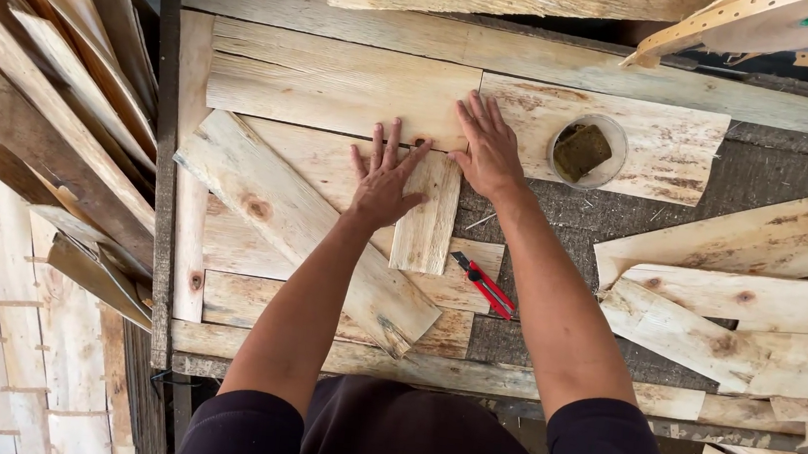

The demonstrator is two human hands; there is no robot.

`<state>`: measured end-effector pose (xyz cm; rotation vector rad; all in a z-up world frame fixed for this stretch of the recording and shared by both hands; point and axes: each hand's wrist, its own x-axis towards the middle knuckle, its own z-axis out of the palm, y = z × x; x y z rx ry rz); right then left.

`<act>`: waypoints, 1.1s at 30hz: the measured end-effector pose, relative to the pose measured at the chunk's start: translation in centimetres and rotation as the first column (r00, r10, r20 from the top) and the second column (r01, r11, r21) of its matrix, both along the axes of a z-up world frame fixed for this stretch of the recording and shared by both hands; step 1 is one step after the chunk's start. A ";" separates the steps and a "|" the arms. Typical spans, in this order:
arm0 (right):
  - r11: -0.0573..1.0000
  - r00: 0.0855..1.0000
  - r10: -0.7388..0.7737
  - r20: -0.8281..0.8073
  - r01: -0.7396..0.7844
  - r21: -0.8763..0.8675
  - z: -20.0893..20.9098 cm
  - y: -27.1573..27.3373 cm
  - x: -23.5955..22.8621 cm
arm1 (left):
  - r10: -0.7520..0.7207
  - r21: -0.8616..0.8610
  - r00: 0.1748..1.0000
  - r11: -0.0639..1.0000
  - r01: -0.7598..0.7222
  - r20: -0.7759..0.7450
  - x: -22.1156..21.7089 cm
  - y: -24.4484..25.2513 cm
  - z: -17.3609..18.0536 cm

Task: Cutting and scoring pieces of wood bark using a utility knife on a workbench.

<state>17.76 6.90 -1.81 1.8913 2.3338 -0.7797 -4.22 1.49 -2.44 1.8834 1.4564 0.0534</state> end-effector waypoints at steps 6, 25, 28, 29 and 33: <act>0.999 0.999 -0.049 0.003 0.049 -0.021 0.7 -0.2 -1.2 | 0.007 -0.053 1.000 0.999 -0.007 -0.006 -0.1 0.7 1.1; 0.997 0.997 -0.082 -0.002 0.082 -0.008 1.0 -0.6 -1.7 | 0.042 -0.030 0.992 0.999 -0.039 0.118 -0.8 -0.1 -0.4; 0.997 0.997 -0.075 -0.003 0.075 -0.004 1.0 -0.6 -1.8 | 0.010 0.002 0.994 1.000 -0.011 0.111 -0.9 0.0 -0.6; 0.997 0.997 -0.076 0.001 0.076 -0.007 1.0 -0.7 -1.8 | -0.013 -0.014 0.996 1.000 0.015 0.085 -0.9 0.2 0.3; 0.997 0.996 -0.082 0.017 0.082 -0.015 1.2 -0.6 -2.0 | -0.089 -0.103 0.996 0.991 0.087 -0.014 -0.5 0.8 2.5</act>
